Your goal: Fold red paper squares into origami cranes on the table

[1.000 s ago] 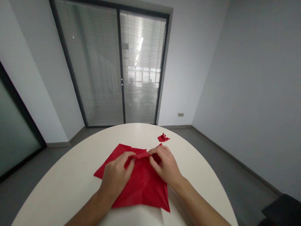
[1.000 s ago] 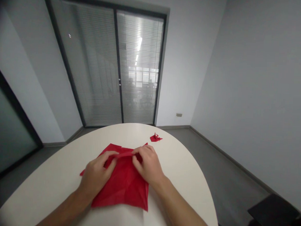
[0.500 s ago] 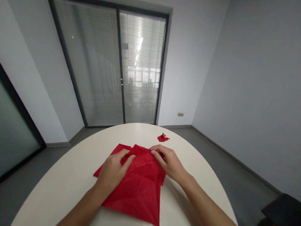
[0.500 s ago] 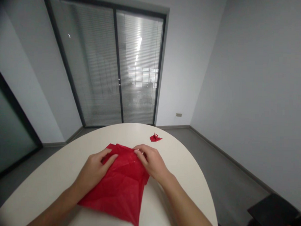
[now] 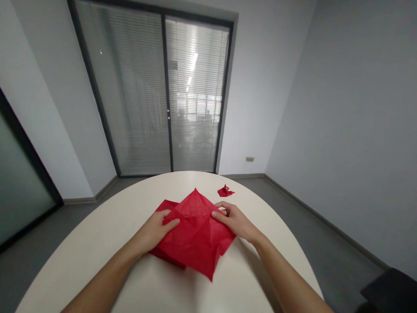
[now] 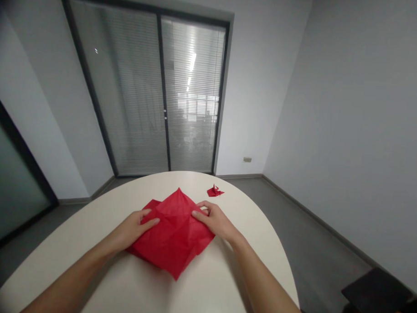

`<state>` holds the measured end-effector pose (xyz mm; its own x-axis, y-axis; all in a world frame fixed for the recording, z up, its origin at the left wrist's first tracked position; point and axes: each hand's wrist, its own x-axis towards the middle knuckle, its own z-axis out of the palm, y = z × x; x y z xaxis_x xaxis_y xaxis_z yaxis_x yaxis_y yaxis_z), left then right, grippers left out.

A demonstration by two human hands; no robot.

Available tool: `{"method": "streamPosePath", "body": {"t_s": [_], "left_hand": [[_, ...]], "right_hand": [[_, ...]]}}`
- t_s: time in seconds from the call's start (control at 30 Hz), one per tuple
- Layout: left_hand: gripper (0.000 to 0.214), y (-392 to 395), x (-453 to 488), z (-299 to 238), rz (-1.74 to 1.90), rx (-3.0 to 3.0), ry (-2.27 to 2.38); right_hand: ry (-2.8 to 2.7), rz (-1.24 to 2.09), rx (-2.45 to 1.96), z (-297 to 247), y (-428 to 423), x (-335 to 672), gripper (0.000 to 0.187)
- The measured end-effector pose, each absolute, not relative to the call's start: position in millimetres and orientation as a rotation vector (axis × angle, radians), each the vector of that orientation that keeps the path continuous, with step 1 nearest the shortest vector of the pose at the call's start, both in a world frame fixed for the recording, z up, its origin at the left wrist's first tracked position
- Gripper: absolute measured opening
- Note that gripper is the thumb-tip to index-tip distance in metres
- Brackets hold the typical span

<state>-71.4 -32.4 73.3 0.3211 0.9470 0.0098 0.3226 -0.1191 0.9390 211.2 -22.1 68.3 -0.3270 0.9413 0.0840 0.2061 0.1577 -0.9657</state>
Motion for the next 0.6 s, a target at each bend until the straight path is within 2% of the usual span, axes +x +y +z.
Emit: {"method": "streamPosePath", "body": {"t_s": [0.1, 0.2, 0.3, 0.4, 0.6], "left_hand": [[0.049, -16.1, -92.8, 69.6, 0.909, 1.640, 1.261], [0.051, -2.8, -113.7, 58.7, 0.916, 1.647, 1.434], [0.052, 6.7, -129.2, 42.3, 0.901, 1.624, 1.515], [0.052, 15.9, -138.9, 29.2, 0.899, 1.598, 1.564], [0.033, 31.6, -146.4, 25.1, 0.731, 1.745, 1.775]], "right_hand": [[-1.592, 1.186, -1.046, 58.9, -12.1, 212.2, 0.054], [-1.463, 1.083, -1.091, 49.0, 0.9, 214.8, 0.054], [-1.474, 0.719, -1.327, 38.2, 19.7, 221.5, 0.044], [-1.459, 0.503, -1.436, 29.9, 43.6, 231.0, 0.037], [-1.711, 0.205, -1.610, 26.4, 88.2, 240.5, 0.045]]}}
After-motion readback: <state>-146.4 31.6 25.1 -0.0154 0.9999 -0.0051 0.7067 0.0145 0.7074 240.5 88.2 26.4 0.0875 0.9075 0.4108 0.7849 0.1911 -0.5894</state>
